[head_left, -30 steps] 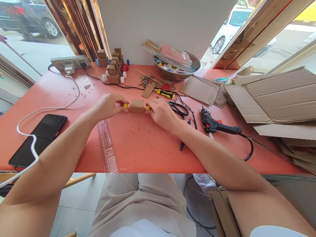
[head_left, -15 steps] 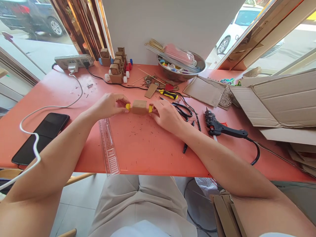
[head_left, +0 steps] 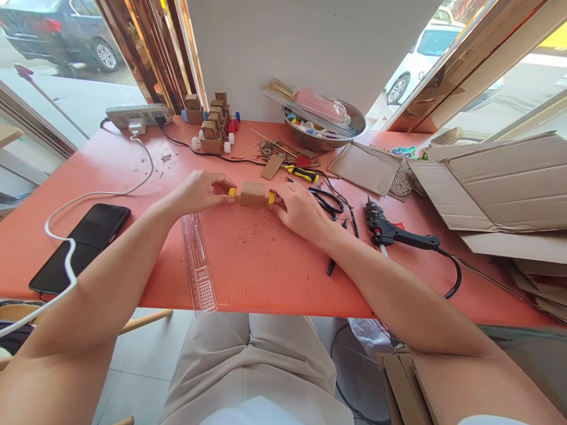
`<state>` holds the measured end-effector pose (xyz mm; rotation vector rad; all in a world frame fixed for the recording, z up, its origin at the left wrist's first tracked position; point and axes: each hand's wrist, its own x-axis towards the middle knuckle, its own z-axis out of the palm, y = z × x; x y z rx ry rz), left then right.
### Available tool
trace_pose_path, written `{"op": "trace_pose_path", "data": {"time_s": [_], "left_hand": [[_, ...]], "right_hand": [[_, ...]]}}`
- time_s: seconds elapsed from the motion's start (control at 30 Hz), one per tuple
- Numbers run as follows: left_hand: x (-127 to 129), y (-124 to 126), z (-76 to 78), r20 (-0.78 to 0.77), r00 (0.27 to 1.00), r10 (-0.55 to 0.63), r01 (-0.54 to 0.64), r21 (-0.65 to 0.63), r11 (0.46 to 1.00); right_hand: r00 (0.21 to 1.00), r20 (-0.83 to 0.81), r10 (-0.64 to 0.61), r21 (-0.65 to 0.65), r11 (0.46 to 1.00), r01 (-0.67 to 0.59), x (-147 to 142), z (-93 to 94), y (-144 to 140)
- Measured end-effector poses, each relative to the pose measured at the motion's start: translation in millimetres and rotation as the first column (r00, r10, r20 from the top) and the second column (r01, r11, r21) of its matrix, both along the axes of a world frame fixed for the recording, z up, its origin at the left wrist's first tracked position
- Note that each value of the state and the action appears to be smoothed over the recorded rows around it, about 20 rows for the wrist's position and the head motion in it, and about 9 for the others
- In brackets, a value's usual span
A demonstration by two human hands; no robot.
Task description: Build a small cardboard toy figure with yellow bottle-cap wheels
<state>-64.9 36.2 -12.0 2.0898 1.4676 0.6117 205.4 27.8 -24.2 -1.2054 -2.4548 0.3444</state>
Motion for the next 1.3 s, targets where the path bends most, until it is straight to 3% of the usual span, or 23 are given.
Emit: {"op": "trace_pose_path", "data": {"time_s": [0.5,0.63,0.8,0.9,1.03,1.3], "left_hand": [[-2,-3,5.2,-0.048,0.999,-0.022,0.02,-0.026,0.999],[1,-3,0.0,0.007,1.0,-0.024,0.024,-0.002,1.0],[18,-4,-10.1,0.019,1.0,-0.006,0.003,0.126,0.992],[23,-1,-14.0,-0.038,0.997,0.06,-0.054,0.137,0.989],[21,4,-16.8,0.014,0.992,0.125,-0.126,0.121,0.985],[18,6,-21.8,0.034,0.991,0.133,-0.136,0.117,0.984]], "right_hand": [[0.998,-0.039,0.052,0.029,0.998,-0.051,0,-3.0,4],[0.999,-0.04,0.01,0.002,1.0,-0.01,2,-3.2,2],[0.999,-0.038,0.007,-0.014,1.0,-0.008,4,-3.2,-1],[0.998,-0.059,0.022,0.018,1.0,-0.021,7,-6.0,-1],[0.998,-0.064,0.02,0.013,1.0,-0.019,8,-7.8,-1],[0.997,-0.076,0.008,-0.005,1.0,-0.008,5,-8.6,1]]}}
